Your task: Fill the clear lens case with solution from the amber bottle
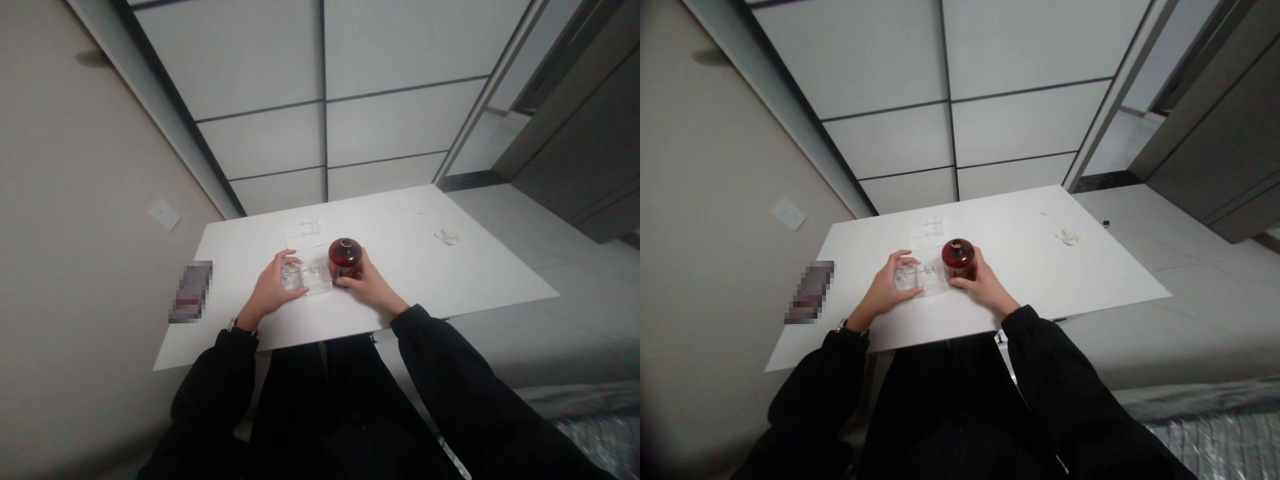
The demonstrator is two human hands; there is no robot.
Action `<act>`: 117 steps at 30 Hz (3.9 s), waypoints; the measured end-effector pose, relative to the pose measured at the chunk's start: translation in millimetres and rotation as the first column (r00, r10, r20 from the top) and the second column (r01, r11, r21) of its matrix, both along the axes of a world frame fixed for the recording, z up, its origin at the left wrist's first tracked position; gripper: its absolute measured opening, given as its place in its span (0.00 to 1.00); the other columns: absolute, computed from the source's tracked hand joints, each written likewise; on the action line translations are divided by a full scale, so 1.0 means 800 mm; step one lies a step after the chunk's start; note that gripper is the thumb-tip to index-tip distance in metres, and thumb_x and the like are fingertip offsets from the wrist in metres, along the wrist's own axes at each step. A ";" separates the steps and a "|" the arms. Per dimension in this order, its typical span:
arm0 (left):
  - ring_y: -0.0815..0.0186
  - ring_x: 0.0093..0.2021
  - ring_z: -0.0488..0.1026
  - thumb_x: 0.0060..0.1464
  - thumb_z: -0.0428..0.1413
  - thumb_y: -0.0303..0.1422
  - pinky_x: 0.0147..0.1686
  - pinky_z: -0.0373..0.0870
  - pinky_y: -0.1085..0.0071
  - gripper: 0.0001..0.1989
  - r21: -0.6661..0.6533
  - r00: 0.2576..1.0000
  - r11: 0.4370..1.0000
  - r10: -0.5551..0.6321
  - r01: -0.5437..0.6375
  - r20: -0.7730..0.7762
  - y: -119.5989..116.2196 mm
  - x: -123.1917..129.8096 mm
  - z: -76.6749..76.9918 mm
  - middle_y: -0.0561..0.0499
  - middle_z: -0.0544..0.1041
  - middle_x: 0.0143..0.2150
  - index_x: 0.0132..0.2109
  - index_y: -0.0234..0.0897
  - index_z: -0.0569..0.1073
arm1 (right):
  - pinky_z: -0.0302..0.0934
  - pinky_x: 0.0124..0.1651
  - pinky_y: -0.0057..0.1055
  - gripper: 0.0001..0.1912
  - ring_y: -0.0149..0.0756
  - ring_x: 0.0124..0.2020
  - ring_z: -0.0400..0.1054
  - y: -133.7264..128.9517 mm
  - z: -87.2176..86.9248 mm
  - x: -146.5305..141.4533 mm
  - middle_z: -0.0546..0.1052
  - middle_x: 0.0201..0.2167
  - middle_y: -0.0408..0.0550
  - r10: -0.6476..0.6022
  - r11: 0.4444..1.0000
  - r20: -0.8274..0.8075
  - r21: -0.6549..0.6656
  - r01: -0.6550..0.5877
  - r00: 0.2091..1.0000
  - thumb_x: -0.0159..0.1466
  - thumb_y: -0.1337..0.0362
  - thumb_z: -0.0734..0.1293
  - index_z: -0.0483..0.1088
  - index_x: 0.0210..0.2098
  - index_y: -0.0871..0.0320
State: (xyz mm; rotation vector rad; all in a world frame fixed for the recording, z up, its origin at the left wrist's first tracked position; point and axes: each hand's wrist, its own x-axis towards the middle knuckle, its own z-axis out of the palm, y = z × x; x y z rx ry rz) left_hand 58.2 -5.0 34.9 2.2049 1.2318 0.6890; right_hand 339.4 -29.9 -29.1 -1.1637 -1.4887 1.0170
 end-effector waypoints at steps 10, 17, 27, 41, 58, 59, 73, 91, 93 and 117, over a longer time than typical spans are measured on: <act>0.50 0.67 0.75 0.52 0.70 0.38 0.69 0.68 0.50 0.40 -0.008 0.999 1.000 -0.007 0.007 0.032 0.021 -0.009 0.000 0.42 0.79 0.61 0.66 0.43 0.59 | 0.43 0.82 0.58 0.45 0.50 0.84 0.42 0.011 -0.006 0.022 0.48 0.83 0.58 -0.142 0.979 -0.034 0.140 0.145 0.989 0.72 0.33 0.57 0.41 0.78 0.47; 0.47 0.68 0.74 0.51 0.73 0.40 0.70 0.65 0.45 0.44 -0.019 0.994 0.999 -0.031 0.033 0.101 0.027 -0.015 -0.015 0.41 0.79 0.61 0.68 0.43 0.60 | 0.48 0.80 0.60 0.28 0.53 0.75 0.64 0.058 0.004 0.060 0.73 0.72 0.56 0.045 0.994 0.138 0.095 -0.058 0.989 0.72 0.48 0.69 0.72 0.67 0.50; 0.44 0.75 0.66 0.61 0.47 0.72 0.75 0.58 0.40 0.46 0.068 0.903 0.993 0.060 -0.098 0.425 0.064 -0.054 -0.027 0.31 0.67 0.74 0.70 0.43 0.58 | 0.67 0.68 0.59 0.22 0.57 0.59 0.78 0.107 0.015 0.054 0.84 0.57 0.55 0.366 0.925 0.267 0.003 -0.380 0.892 0.61 0.58 0.76 0.82 0.53 0.54; 0.57 0.50 0.81 0.62 0.59 0.45 0.59 0.75 0.55 0.21 -0.060 0.797 0.928 0.347 -0.367 0.493 0.168 -0.041 -0.060 0.43 0.83 0.49 0.57 0.39 0.72 | 0.76 0.51 0.40 0.10 0.40 0.48 0.77 0.105 0.076 0.065 0.82 0.45 0.47 -0.009 0.954 -0.140 0.295 0.051 0.990 0.63 0.54 0.80 0.85 0.43 0.46; 0.52 0.50 0.82 0.61 0.57 0.49 0.60 0.74 0.51 0.26 -0.114 0.791 0.885 0.457 -0.452 0.407 0.158 -0.037 -0.060 0.44 0.84 0.45 0.59 0.38 0.72 | 0.81 0.50 0.38 0.11 0.36 0.39 0.83 0.050 0.085 0.004 0.87 0.42 0.44 0.177 0.916 -0.362 0.402 -0.019 0.915 0.62 0.61 0.83 0.84 0.43 0.46; 0.52 0.50 0.82 0.61 0.58 0.49 0.60 0.74 0.51 0.26 -0.112 0.793 0.885 0.456 -0.452 0.404 0.157 -0.037 -0.058 0.44 0.84 0.45 0.59 0.38 0.72 | 0.80 0.53 0.38 0.11 0.36 0.40 0.83 0.050 0.084 0.005 0.86 0.41 0.45 0.164 0.912 -0.339 0.409 -0.012 0.927 0.62 0.62 0.83 0.84 0.44 0.47; 0.52 0.49 0.82 0.61 0.58 0.48 0.56 0.75 0.52 0.24 -0.112 0.825 0.904 0.424 -0.413 0.373 0.158 -0.038 -0.061 0.45 0.84 0.44 0.59 0.40 0.71 | 0.68 0.71 0.56 0.10 0.40 0.44 0.81 0.044 0.063 -0.010 0.82 0.40 0.43 0.103 0.914 -0.235 0.405 0.001 0.967 0.66 0.61 0.78 0.76 0.45 0.44; 0.53 0.46 0.82 0.61 0.58 0.48 0.52 0.75 0.53 0.26 -0.127 0.824 0.904 0.424 -0.408 0.375 0.161 -0.037 -0.067 0.45 0.84 0.43 0.60 0.39 0.71 | 0.77 0.52 0.43 0.19 0.44 0.51 0.79 0.046 0.066 -0.003 0.79 0.55 0.49 0.106 0.957 -0.248 0.288 -0.031 0.963 0.64 0.52 0.80 0.71 0.47 0.46; 0.53 0.46 0.82 0.61 0.58 0.47 0.52 0.76 0.54 0.25 -0.127 0.825 0.905 0.424 -0.407 0.375 0.162 -0.037 -0.068 0.46 0.84 0.43 0.59 0.39 0.71 | 0.76 0.56 0.45 0.19 0.47 0.56 0.78 0.046 0.067 -0.002 0.80 0.56 0.50 0.106 0.955 -0.208 0.294 -0.041 0.972 0.65 0.49 0.79 0.75 0.51 0.44; 0.53 0.52 0.81 0.65 0.60 0.40 0.58 0.76 0.53 0.14 0.112 0.993 0.987 0.119 -0.116 -0.024 0.209 0.009 0.001 0.45 0.83 0.56 0.54 0.43 0.80 | 0.61 0.76 0.53 0.40 0.46 0.74 0.66 0.087 0.030 0.022 0.75 0.70 0.49 -0.085 0.993 -0.477 0.027 0.111 0.875 0.71 0.26 0.49 0.73 0.62 0.42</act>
